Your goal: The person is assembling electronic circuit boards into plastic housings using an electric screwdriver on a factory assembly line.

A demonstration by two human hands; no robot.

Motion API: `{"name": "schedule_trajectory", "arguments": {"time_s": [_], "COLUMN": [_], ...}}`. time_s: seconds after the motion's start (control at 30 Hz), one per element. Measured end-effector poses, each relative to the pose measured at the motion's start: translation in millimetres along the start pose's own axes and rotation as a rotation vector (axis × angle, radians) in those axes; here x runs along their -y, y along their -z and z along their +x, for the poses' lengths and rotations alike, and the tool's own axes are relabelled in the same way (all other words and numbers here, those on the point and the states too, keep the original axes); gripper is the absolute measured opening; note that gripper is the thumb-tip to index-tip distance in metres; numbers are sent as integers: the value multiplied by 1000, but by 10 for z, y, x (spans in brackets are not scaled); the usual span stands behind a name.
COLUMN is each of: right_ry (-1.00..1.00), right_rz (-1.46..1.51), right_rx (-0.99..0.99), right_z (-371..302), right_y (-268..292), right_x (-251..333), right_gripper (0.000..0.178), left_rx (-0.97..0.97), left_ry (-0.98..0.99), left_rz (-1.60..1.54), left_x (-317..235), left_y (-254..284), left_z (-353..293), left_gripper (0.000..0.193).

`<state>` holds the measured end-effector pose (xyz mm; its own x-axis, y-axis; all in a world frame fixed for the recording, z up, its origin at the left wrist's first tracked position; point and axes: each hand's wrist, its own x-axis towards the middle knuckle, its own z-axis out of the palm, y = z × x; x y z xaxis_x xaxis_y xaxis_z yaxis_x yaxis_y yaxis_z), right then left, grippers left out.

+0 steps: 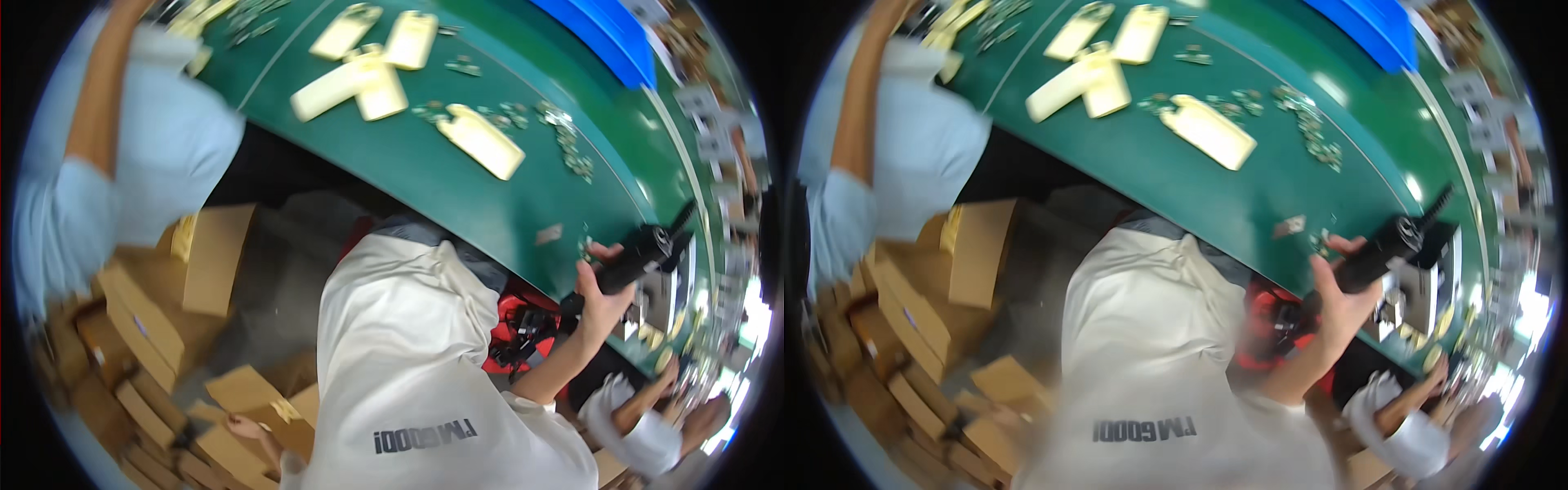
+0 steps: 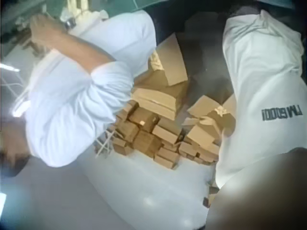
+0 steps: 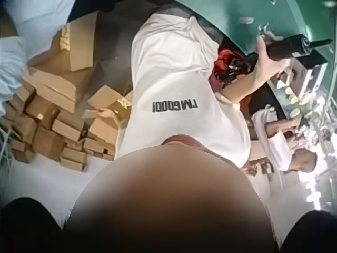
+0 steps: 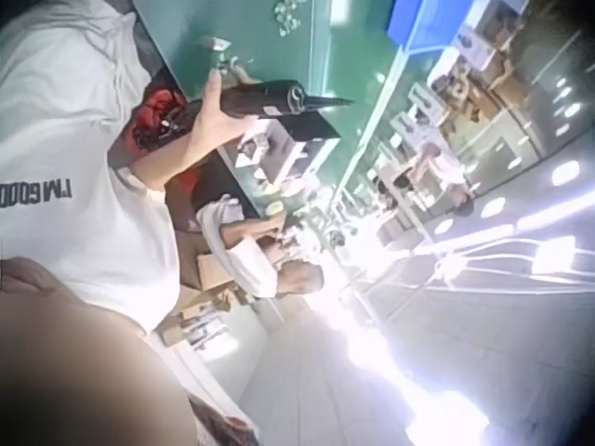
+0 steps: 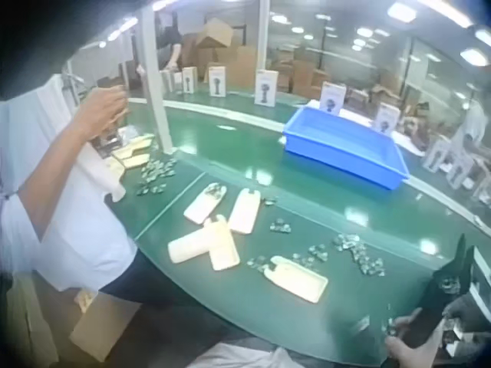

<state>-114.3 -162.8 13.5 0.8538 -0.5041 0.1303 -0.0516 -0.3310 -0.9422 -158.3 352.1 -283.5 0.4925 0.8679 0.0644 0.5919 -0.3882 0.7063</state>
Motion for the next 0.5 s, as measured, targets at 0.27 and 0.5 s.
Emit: {"name": "schedule_trajectory", "arguments": {"time_s": [0.27, 0.5], "right_ry": [-68, -117], "right_rz": [33, 69], "right_rx": [-77, -195], "right_z": [-152, -258], "right_y": [5, 123], "right_x": [228, 179], "right_gripper": [43, 44], "left_rx": [604, 776], "left_ry": [-811, -863], "left_rz": [-341, 241], "left_x": [-3228, -4276], "left_y": [367, -64], "left_z": [-930, -1283], "left_gripper": [23, 27]}}
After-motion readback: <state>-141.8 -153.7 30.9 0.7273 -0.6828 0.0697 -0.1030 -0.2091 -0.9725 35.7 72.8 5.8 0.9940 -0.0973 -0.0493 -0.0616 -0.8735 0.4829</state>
